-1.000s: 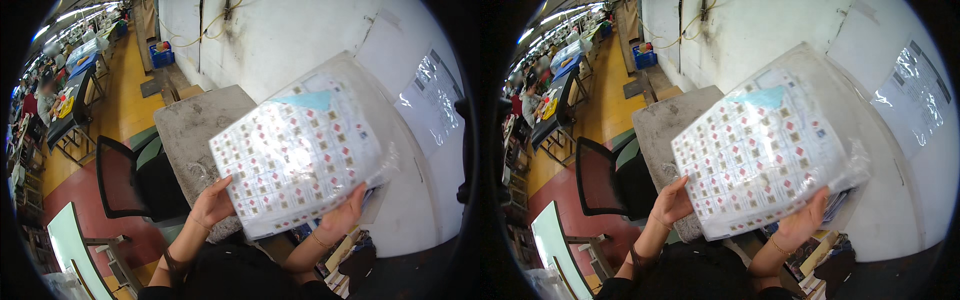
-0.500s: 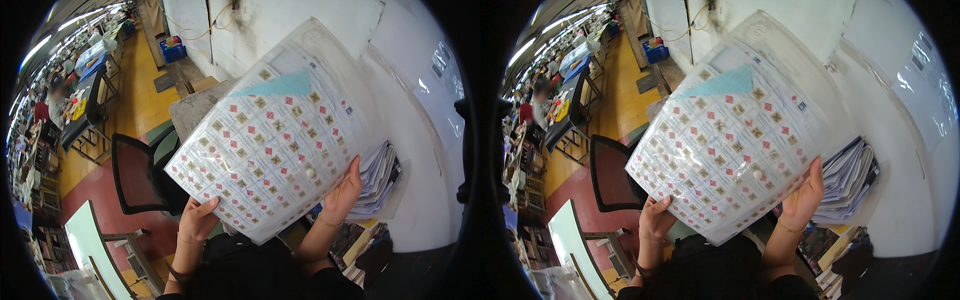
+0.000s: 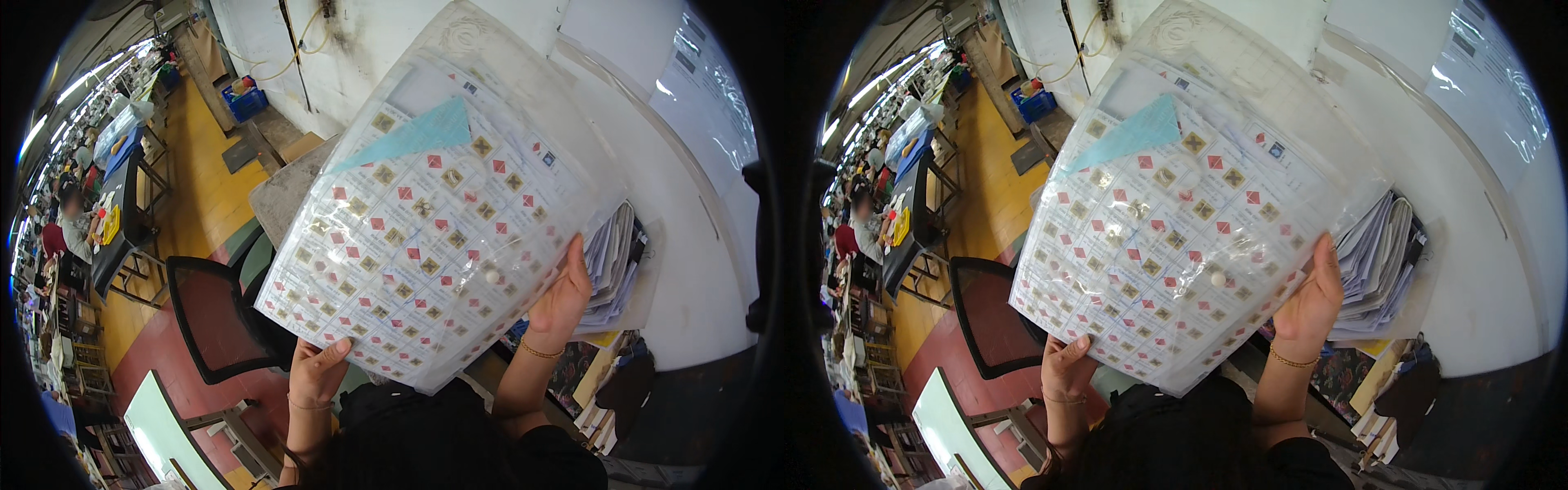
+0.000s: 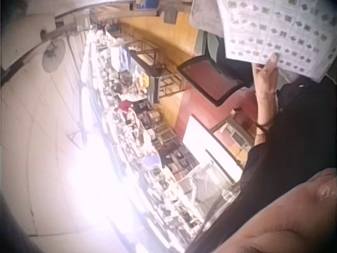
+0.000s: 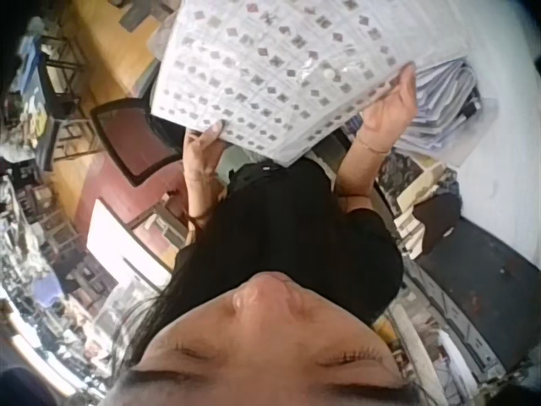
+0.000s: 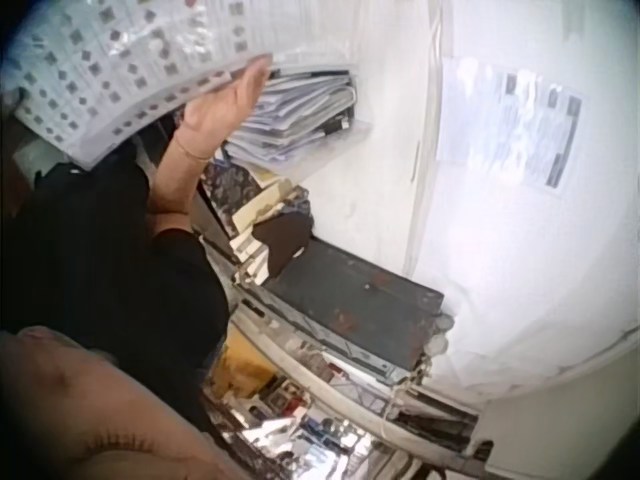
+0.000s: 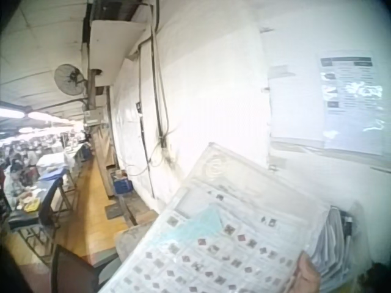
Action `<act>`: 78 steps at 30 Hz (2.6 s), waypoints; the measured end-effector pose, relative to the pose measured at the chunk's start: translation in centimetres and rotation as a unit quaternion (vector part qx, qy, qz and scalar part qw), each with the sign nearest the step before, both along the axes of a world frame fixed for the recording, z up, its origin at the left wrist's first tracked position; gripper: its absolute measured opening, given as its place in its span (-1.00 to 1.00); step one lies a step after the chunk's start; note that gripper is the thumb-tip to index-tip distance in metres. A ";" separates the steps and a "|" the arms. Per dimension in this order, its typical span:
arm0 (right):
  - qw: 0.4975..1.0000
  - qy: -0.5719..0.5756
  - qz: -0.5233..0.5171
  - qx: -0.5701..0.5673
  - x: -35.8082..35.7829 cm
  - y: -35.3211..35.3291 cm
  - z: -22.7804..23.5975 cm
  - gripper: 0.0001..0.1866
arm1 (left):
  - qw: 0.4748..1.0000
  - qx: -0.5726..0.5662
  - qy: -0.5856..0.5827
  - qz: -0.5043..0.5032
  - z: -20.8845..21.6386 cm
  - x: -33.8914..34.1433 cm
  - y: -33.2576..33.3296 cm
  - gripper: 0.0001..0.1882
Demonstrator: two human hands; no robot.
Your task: The person retrieves a roll of red tape and a pair of scissors, cuts a piece of tape, and places it on a small bottle. Then the person opens a plastic bag containing sheets of printed labels, removes several sheets, and uses the scissors to cut individual labels from the sheets. The cut labels are placed on the table.
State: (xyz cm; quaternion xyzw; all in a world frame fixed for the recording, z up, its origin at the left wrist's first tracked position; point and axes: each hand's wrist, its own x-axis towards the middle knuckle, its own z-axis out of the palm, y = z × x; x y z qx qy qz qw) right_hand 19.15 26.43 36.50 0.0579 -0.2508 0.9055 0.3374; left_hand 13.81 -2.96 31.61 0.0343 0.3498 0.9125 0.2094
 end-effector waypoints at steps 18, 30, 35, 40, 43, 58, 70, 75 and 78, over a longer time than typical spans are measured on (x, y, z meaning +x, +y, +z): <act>0.999 0.019 0.003 0.026 -1.3 0.2 -0.3 -0.58 | 1.000 0.001 -0.005 -0.019 -0.8 -2.0 0.5 -0.36; 0.687 -0.317 -0.199 0.623 -8.7 -3.9 -6.9 -0.17 | 0.995 -0.091 0.029 0.003 -5.3 -2.2 1.4 -0.50; 0.648 -0.302 -0.186 0.675 -9.9 -9.2 -8.8 -0.50 | 0.991 -0.113 0.060 0.023 -6.5 -1.6 0.1 -0.57; 0.661 -0.369 -0.038 0.653 -10.2 -8.8 -9.1 -0.79 | 0.984 -0.139 0.090 0.066 -8.3 -1.0 -1.1 -0.55; 0.889 -0.320 0.007 0.328 -10.3 -6.0 -11.6 -0.81 | 0.990 -0.063 0.030 0.126 -6.2 -1.8 -0.7 -0.49; 0.702 -0.405 0.194 0.553 -8.5 -5.1 -10.8 -0.80 | 0.992 0.042 -0.008 0.119 -6.4 -3.5 -4.0 -0.30; 0.884 -0.285 0.223 0.296 -6.7 -6.9 -6.6 -0.67 | 0.985 0.152 0.046 0.063 -9.0 -5.3 -5.4 -0.38; 0.897 -0.255 0.185 0.311 -6.0 -7.6 -5.8 -0.81 | 0.982 0.183 0.041 0.026 -9.0 -5.9 -5.6 -0.37; 0.840 -0.287 0.076 0.454 -5.9 -8.1 -5.7 -0.81 | 0.981 0.190 0.044 0.016 -9.1 -6.2 -5.3 -0.35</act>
